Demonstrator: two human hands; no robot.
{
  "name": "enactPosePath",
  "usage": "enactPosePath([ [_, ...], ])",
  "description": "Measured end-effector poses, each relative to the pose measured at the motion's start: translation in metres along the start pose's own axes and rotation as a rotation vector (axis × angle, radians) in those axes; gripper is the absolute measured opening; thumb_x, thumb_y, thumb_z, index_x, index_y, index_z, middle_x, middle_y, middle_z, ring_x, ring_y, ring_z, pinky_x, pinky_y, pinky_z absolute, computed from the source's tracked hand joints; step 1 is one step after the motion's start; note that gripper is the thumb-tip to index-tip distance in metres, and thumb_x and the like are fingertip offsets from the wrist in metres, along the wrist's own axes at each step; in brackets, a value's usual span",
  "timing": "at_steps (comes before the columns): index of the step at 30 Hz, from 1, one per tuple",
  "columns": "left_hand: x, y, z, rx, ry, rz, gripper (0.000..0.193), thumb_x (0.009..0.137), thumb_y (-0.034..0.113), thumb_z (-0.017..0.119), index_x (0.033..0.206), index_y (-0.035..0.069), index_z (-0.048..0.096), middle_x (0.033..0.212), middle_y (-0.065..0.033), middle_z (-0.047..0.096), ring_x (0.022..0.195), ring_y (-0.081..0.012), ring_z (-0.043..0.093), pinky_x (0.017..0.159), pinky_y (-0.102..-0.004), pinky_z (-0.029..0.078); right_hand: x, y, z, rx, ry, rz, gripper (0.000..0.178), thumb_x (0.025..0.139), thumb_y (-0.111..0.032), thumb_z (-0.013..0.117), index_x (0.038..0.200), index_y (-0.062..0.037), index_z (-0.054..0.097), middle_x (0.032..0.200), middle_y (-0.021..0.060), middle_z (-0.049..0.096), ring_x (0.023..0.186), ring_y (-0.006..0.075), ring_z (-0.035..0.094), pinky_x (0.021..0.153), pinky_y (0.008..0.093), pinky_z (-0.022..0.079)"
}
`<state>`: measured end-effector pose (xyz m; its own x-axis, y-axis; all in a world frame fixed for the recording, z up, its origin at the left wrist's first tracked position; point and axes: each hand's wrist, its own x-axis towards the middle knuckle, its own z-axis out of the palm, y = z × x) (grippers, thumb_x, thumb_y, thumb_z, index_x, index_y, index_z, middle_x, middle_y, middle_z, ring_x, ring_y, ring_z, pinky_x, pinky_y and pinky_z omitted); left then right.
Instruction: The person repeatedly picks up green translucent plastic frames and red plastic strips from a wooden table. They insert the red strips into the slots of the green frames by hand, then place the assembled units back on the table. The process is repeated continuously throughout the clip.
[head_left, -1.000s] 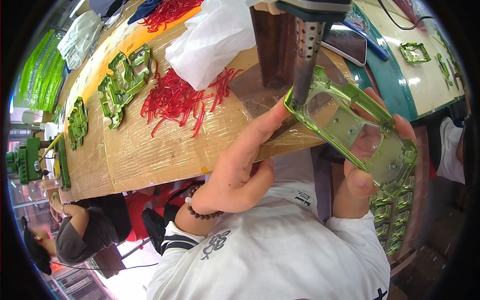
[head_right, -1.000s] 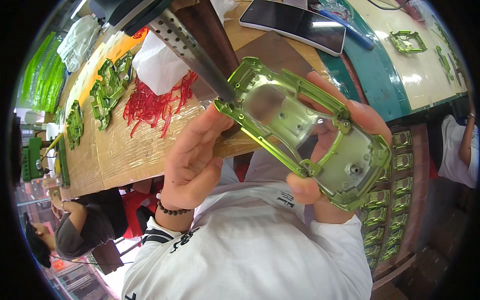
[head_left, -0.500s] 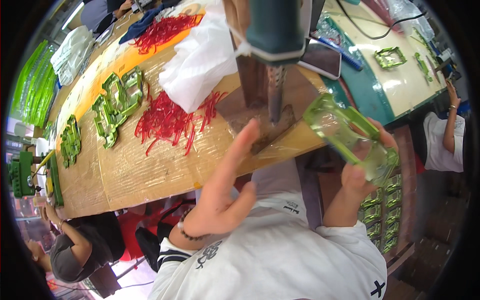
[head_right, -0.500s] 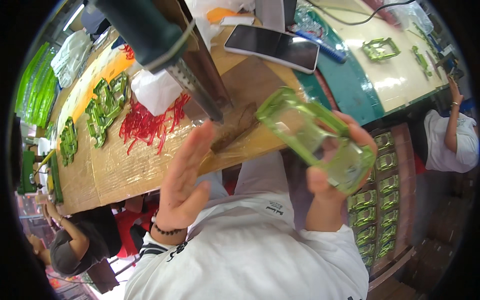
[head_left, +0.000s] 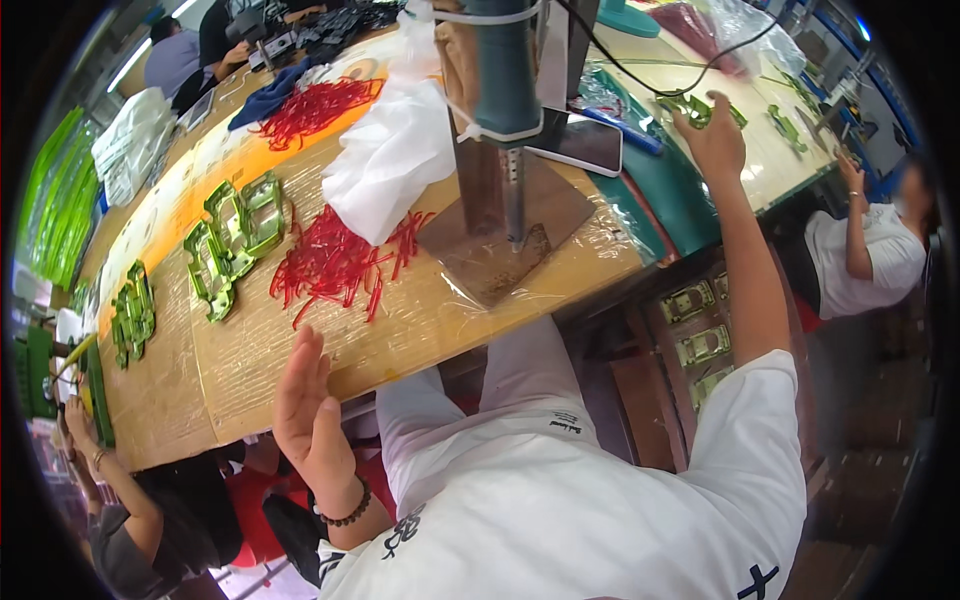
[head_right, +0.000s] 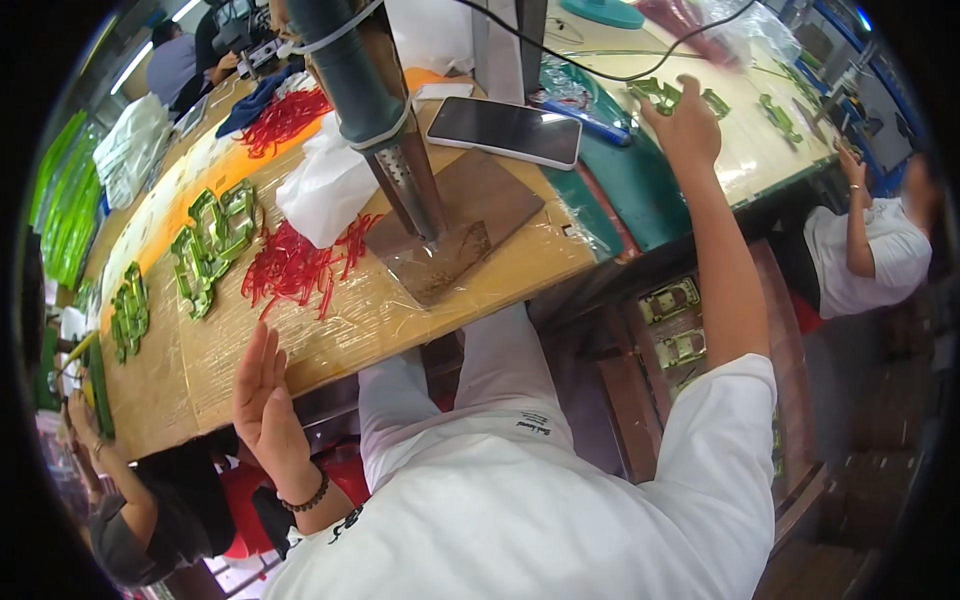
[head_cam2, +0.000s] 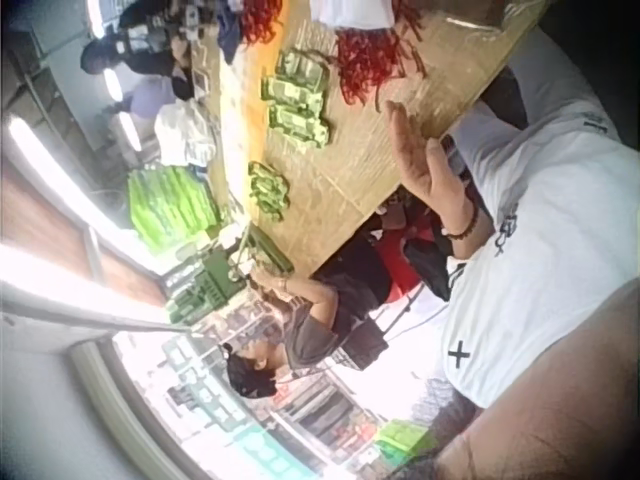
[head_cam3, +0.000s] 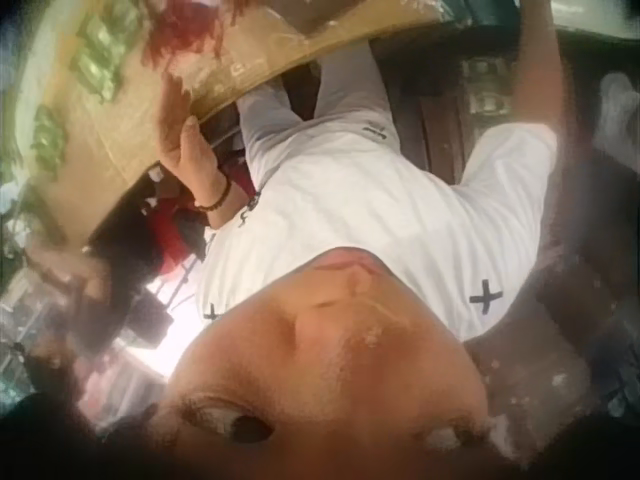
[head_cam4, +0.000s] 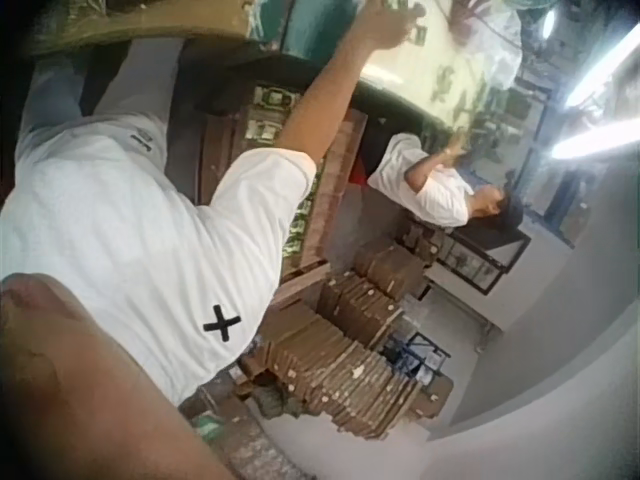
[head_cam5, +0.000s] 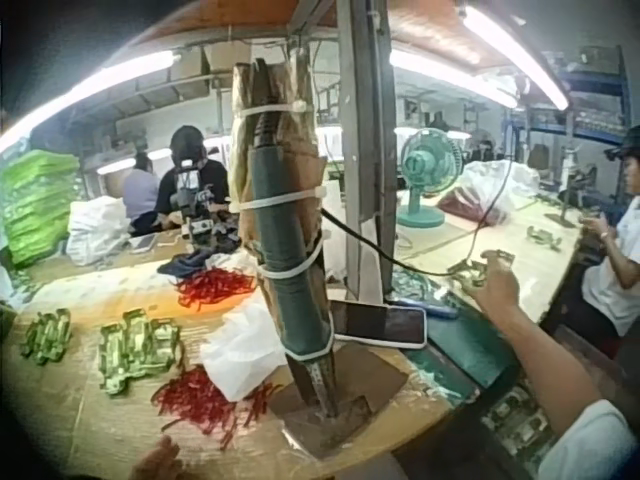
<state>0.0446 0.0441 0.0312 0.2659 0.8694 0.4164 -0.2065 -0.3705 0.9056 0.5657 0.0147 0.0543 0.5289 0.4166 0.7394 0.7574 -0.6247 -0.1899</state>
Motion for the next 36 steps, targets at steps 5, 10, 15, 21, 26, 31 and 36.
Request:
enactPosePath([
  [5,-0.009,0.015,-0.013,0.111,0.095,0.028,0.045,0.077,-0.005,0.041,0.122,-0.008,0.045,0.134,-0.025,0.039,0.127,-0.0325,0.037,0.105,-0.0406,0.027,-0.018,0.014,-0.01,-0.267,-0.133,0.058,0.049,0.069,-0.051,0.063,0.098,-0.0114,0.066,0.089,0.0156,0.064,0.083,0.0343,0.06,0.075,0.0436,0.047],
  [10,0.011,0.024,-0.039,0.459,0.082,0.003,0.039,0.075,-0.002,0.05,0.114,-0.002,0.055,0.13,-0.0187,0.046,0.124,-0.0275,0.04,0.103,-0.0368,0.029,-0.001,0.122,0.021,-0.128,-0.16,0.14,0.053,0.074,-0.043,0.065,0.115,-0.0081,0.06,0.096,0.0206,0.064,0.09,0.0333,0.061,0.079,0.0409,0.046],
  [15,0.081,0.007,-0.135,1.091,0.193,0.243,0.031,0.077,0.012,0.057,0.106,0.004,0.059,0.123,-0.0209,0.05,0.115,-0.0367,0.046,0.097,-0.0378,0.037,0.025,0.154,0.043,-0.314,-0.22,0.147,0.066,0.077,-0.061,0.053,0.121,-0.0118,0.054,0.108,0.0186,0.06,0.097,0.0352,0.058,0.085,0.0425,0.044],
  [21,0.17,-0.003,-0.31,1.666,0.715,-0.167,0.07,0.078,0.059,0.051,0.13,0.014,0.044,0.126,-0.0281,0.045,0.122,-0.0377,0.04,0.102,-0.0426,0.03,-0.063,0.053,-0.04,0.337,0.518,0.059,0.037,0.084,-0.032,0.062,0.097,0.0022,0.064,0.088,0.0159,0.066,0.078,0.0232,0.064,0.068,0.0328,0.051],
  [26,0.192,-0.032,-0.405,1.322,0.429,-0.428,0.087,0.071,0.074,0.045,0.139,0.02,0.033,0.138,-0.026,0.031,0.13,-0.037,0.027,0.106,-0.0455,0.023,-0.172,-0.072,-0.109,0.594,0.422,-0.563,0.019,0.089,-0.008,0.05,0.085,0.0091,0.058,0.072,0.0156,0.059,0.06,0.0264,0.057,0.056,0.035,0.049],
  [31,0.209,-0.031,-0.351,1.531,0.195,-0.495,0.08,0.068,0.073,0.05,0.136,0.034,0.035,0.137,-0.0286,0.03,0.128,-0.0389,0.03,0.104,-0.0463,0.025,-0.191,-0.169,-0.141,0.851,-0.049,-0.787,0.011,0.077,-0.003,0.058,0.085,0.0041,0.061,0.069,0.0131,0.056,0.058,0.0276,0.055,0.054,0.037,0.046],
  [36,0.187,-0.026,-0.285,1.553,0.037,-0.453,0.073,0.07,0.068,0.054,0.134,0.036,0.038,0.134,-0.0294,0.032,0.125,-0.0407,0.034,0.103,-0.0454,0.028,-0.185,-0.259,-0.136,0.799,-0.273,-0.775,0.021,0.067,-0.002,0.065,0.088,0.0008,0.063,0.081,0.0089,0.06,0.074,0.026,0.057,0.063,0.0346,0.047],
])
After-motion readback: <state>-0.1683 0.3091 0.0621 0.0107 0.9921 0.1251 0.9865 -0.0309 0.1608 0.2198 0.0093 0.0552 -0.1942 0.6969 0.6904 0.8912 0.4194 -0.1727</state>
